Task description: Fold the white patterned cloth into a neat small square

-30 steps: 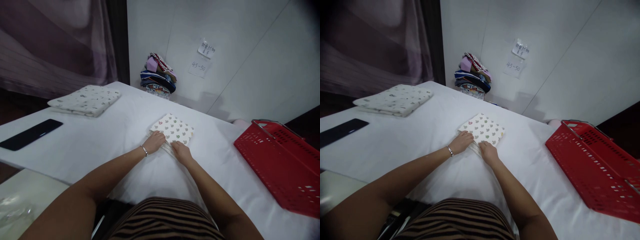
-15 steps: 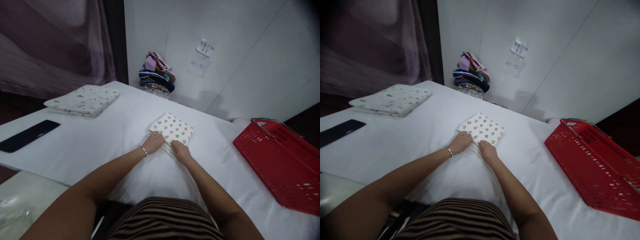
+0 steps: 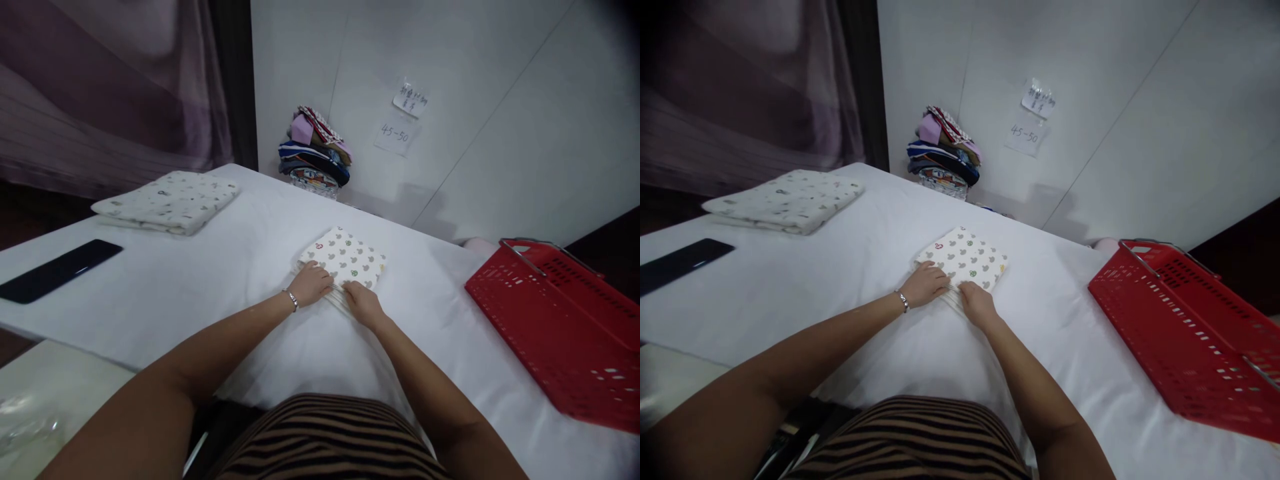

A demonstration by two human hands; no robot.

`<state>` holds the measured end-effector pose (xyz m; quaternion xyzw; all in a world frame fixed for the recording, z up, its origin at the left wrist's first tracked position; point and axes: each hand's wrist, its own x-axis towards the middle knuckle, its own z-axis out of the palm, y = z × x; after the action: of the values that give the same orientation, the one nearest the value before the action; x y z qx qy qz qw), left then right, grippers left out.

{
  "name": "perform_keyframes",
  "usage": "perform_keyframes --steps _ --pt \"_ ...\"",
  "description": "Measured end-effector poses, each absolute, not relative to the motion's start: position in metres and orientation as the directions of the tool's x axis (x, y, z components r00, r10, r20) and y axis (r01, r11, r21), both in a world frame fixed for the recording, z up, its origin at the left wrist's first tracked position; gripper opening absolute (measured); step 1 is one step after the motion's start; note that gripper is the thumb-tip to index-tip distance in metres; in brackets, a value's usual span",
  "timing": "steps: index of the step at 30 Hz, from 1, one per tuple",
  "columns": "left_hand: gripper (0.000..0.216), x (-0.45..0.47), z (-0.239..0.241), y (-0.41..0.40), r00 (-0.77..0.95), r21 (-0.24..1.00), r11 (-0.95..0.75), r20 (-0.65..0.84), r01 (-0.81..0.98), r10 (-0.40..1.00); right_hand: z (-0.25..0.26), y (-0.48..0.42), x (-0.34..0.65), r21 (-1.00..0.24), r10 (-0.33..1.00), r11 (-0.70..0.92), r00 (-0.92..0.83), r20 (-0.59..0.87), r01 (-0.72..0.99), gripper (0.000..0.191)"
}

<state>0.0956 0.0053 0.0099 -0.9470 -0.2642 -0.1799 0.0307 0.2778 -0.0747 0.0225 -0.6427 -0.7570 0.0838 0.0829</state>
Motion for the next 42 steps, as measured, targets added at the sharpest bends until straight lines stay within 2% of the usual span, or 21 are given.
perform_keyframes --steps 6,11,15,20,23,29,34,37,42 --pt "0.019 0.103 0.020 0.002 0.788 0.006 -0.839 0.339 0.545 0.514 0.028 -0.076 0.277 -0.220 0.989 0.138 -0.147 -0.025 0.966 0.031" --pt "0.017 0.104 0.022 0.005 0.827 -0.061 -0.856 0.303 0.513 0.473 0.037 -0.078 0.269 -0.103 0.987 0.154 -0.157 -0.018 0.983 0.024" --pt "0.017 0.104 0.021 0.011 0.853 -0.068 -0.880 0.292 0.470 0.433 0.042 -0.071 0.254 -0.031 0.986 0.167 -0.166 0.032 0.985 0.021" --pt "0.017 0.102 0.019 0.016 0.862 -0.034 -0.894 0.283 0.448 0.421 0.039 -0.057 0.247 -0.099 0.987 0.163 -0.162 0.013 0.982 0.022" --pt "0.016 0.095 0.018 0.020 0.833 0.008 -0.876 0.303 0.483 0.462 0.035 -0.054 0.251 -0.166 0.987 0.160 -0.161 0.010 0.973 0.022" --pt "0.017 0.066 0.012 0.023 0.564 0.233 -0.703 0.454 0.672 0.690 0.029 -0.053 0.257 -0.238 0.990 0.139 -0.140 0.013 0.961 0.023" --pt "0.020 0.051 0.007 0.012 0.460 0.306 -0.622 0.462 0.721 0.759 0.027 -0.052 0.257 -0.248 0.990 0.138 -0.140 0.011 0.959 0.022" --pt "0.019 0.055 0.004 0.003 0.514 0.308 -0.662 0.442 0.683 0.735 0.028 -0.052 0.257 -0.244 0.990 0.142 -0.143 0.014 0.959 0.021" --pt "0.022 0.074 0.004 -0.009 0.656 0.245 -0.750 0.368 0.615 0.659 0.030 -0.054 0.256 -0.221 0.989 0.143 -0.146 -0.001 0.965 0.021"
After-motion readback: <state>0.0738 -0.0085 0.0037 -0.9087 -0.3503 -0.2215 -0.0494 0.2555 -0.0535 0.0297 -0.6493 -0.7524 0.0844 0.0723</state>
